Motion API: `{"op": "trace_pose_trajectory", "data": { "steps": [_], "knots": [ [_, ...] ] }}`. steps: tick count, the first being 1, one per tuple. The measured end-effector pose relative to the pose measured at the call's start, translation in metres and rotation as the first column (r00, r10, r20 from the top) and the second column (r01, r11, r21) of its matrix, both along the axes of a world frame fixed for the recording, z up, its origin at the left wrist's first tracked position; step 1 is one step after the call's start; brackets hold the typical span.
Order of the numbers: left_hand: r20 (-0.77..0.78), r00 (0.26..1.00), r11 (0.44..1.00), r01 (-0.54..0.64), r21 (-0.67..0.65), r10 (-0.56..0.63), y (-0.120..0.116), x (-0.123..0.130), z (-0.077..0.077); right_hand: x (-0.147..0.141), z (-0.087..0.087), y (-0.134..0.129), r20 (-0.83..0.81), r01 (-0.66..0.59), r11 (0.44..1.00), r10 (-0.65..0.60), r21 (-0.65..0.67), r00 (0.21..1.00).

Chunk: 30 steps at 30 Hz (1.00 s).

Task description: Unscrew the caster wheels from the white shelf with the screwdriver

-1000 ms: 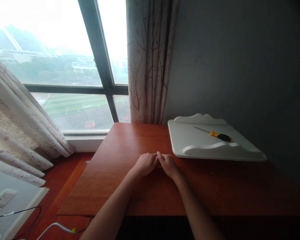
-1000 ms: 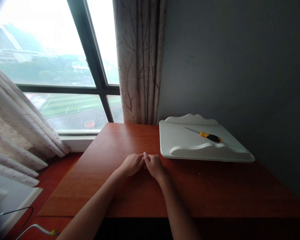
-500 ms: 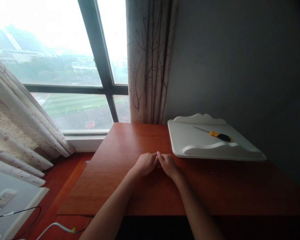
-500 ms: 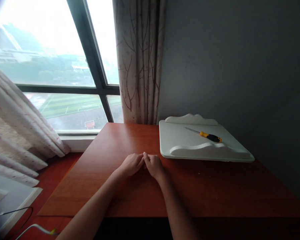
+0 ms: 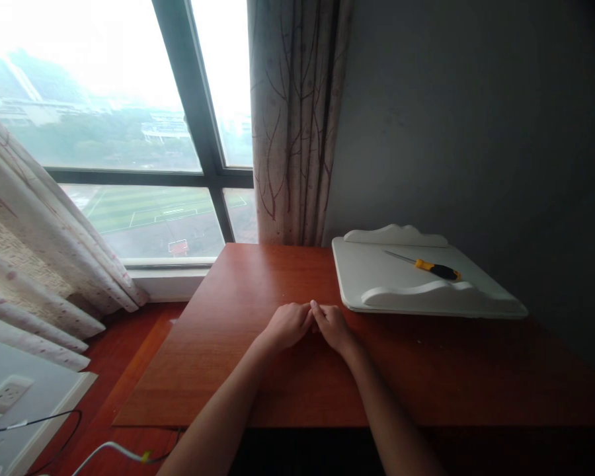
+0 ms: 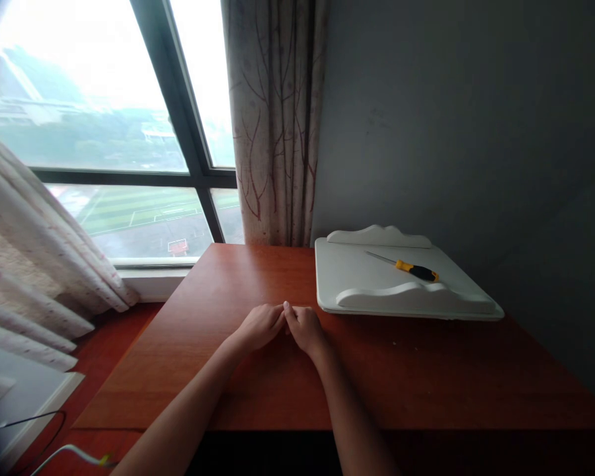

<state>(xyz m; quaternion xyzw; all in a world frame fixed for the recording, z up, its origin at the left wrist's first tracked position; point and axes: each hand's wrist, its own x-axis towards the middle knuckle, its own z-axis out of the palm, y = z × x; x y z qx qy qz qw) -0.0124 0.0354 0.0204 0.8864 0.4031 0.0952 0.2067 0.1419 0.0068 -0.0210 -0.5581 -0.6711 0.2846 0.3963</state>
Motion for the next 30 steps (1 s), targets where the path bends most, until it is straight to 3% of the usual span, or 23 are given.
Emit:
{"op": "trace_pose_trajectory", "data": {
  "steps": [30],
  "knots": [
    [-0.028,1.000,1.000,-0.003,0.006,0.003,-0.0014,-0.0003,0.0023,-0.0004,0.0038,-0.0014,0.027,0.001,1.000,-0.001,-0.001,1.000]
  ]
}}
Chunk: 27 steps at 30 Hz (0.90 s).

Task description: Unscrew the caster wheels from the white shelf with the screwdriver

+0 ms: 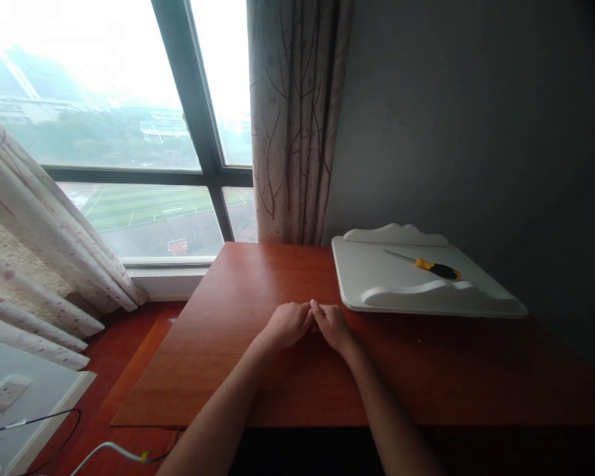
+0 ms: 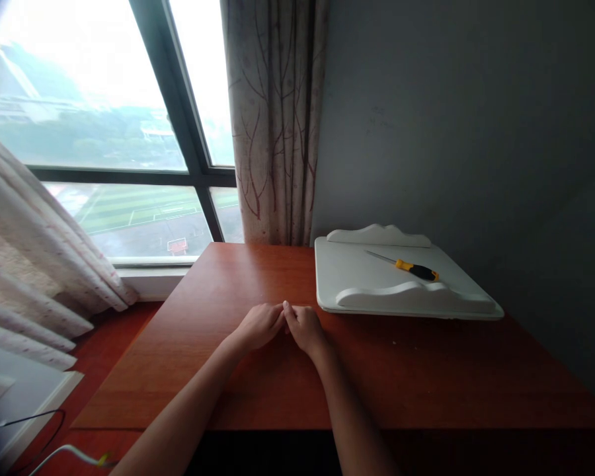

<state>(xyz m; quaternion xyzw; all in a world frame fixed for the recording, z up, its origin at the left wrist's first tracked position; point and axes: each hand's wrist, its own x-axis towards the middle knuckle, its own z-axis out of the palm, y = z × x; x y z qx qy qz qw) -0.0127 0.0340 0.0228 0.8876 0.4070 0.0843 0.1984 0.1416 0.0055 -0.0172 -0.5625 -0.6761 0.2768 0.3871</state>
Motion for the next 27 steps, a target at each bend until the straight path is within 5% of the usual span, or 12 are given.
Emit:
{"op": "trace_pose_trajectory", "data": {
  "steps": [27],
  "knots": [
    [-0.004,1.000,1.000,-0.003,-0.013,0.003,-0.0008,0.0009,0.0022,0.0003,-0.0006,-0.0001,0.005,0.006,1.000,-0.006,-0.010,1.000]
  ]
}}
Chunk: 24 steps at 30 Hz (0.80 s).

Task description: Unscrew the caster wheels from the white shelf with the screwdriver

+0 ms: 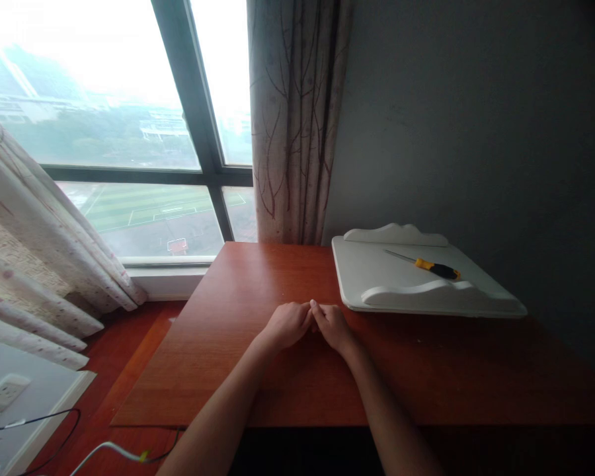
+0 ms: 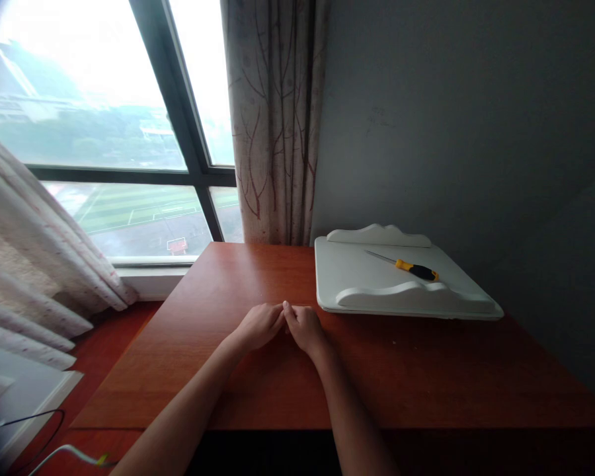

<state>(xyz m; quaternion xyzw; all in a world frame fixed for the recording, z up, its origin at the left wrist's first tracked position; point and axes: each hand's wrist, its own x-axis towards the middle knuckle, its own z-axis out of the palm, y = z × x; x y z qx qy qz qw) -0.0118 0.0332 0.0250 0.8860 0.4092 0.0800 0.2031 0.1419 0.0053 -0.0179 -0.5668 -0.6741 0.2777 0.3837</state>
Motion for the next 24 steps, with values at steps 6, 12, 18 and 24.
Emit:
{"op": "trace_pose_trajectory", "data": {
  "steps": [6,12,18,24],
  "knots": [
    [0.003,1.000,1.000,-0.008,-0.002,0.008,-0.0007,0.0002,0.0001,0.0000,0.0001,-0.0002,-0.002,-0.010,1.000,0.010,0.010,1.000],
    [0.010,1.000,1.000,-0.006,0.003,0.006,0.0000,-0.0002,-0.0008,0.0003,-0.0002,-0.0008,-0.017,-0.005,1.000,0.005,0.011,1.000],
    [0.012,1.000,1.000,0.000,-0.004,0.000,0.0006,-0.0003,-0.0013,0.0000,0.0014,-0.0011,-0.026,-0.005,1.000,0.005,0.001,1.000],
    [0.015,1.000,1.000,0.001,-0.001,-0.001,0.0007,-0.0006,-0.0026,0.0005,0.0021,-0.0010,-0.025,-0.004,1.000,0.004,0.005,1.000]
  ]
}}
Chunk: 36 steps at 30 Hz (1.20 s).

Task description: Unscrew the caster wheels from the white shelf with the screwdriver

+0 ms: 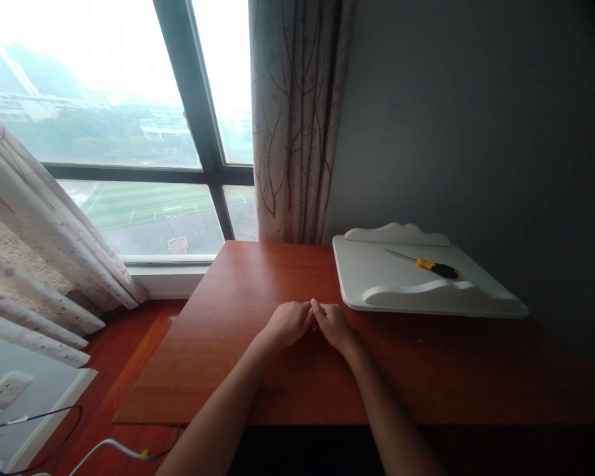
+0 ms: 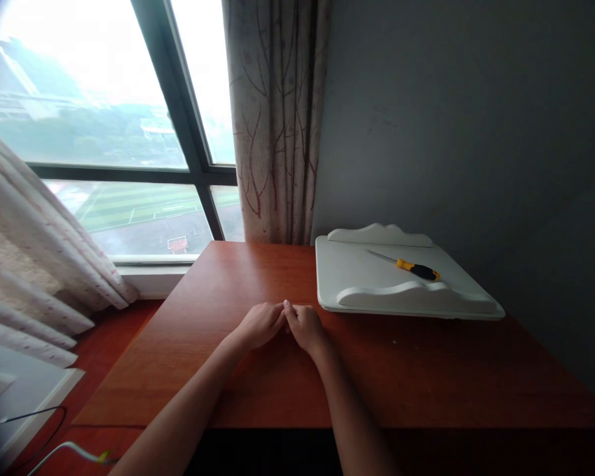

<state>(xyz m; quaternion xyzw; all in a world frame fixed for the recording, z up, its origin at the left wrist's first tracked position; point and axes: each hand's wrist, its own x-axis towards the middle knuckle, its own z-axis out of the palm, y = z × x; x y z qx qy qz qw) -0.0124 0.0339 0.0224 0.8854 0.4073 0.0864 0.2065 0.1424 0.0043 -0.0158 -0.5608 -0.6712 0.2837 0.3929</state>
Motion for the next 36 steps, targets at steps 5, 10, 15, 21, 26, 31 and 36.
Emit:
{"op": "trace_pose_trajectory", "data": {
  "steps": [5,10,15,21,26,31,36],
  "knots": [
    [-0.006,1.000,1.000,0.002,0.003,-0.002,0.000,0.000,0.000,0.000,-0.003,0.001,0.009,-0.006,1.000,0.006,-0.002,1.000],
    [-0.007,1.000,1.000,0.008,0.005,-0.008,0.000,0.000,0.001,0.000,-0.004,0.001,0.023,-0.006,1.000,0.006,0.002,1.000],
    [0.001,1.000,1.000,0.005,0.013,-0.005,0.000,0.000,-0.001,0.001,-0.002,-0.001,0.044,-0.001,1.000,0.000,0.013,0.999],
    [0.047,0.999,1.000,0.009,0.029,-0.011,-0.002,0.002,-0.006,0.007,0.005,-0.013,0.060,0.007,0.999,-0.010,0.046,0.998],
    [0.134,0.991,1.000,0.004,0.027,-0.008,-0.002,0.007,-0.009,0.039,0.012,-0.056,-0.050,0.086,0.994,-0.083,0.062,0.995],
    [0.272,0.962,0.999,-0.035,0.027,0.026,0.000,0.017,-0.010,0.130,0.016,-0.110,-0.225,0.508,0.854,-0.475,0.116,0.851],
    [0.354,0.935,0.999,-0.034,-0.001,0.032,0.000,0.046,-0.006,0.240,0.030,-0.122,-0.274,0.822,0.466,-0.785,0.327,0.555]
  ]
}}
